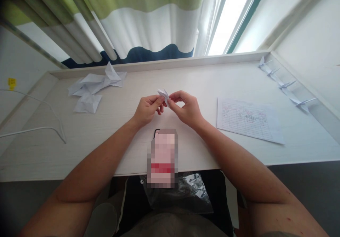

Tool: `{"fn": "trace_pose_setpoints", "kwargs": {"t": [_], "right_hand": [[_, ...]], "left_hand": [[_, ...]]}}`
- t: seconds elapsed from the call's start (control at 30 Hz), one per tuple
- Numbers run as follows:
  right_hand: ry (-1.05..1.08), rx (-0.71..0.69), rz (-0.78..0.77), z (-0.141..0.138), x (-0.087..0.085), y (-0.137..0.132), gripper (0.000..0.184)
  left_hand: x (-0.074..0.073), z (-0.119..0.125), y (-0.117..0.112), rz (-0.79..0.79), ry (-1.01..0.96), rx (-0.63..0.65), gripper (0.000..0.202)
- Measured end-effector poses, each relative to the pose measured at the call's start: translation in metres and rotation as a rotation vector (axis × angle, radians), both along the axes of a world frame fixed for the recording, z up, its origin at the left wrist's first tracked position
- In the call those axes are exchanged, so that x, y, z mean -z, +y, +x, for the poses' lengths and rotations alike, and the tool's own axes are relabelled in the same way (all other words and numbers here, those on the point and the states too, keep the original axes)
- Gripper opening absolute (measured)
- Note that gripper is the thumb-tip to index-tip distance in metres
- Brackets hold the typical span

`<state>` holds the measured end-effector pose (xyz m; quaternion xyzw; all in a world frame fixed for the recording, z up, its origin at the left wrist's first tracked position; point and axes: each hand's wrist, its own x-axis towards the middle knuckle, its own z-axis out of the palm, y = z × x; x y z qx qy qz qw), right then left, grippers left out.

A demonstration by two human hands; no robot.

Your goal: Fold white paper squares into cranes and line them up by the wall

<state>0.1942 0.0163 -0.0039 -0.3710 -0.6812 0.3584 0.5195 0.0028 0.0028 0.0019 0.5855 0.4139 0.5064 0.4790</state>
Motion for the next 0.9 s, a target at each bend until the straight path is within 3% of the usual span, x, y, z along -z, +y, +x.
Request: {"fn": "trace_pose_setpoints", "kwargs": {"t": [0.43,0.9], "right_hand": [[-0.057,0.037,-0.046,0.0003,0.0004,0.0023,0.044],[-0.020,-0.040,0.051,0.0009,0.0069,0.0071,0.032]], "left_hand": [[-0.0017,0.0028,-0.0043,0.028,0.124,-0.063,0.064],[-0.0001,0.0011,-0.0047,0.142,0.130,-0.054,0.058]]}}
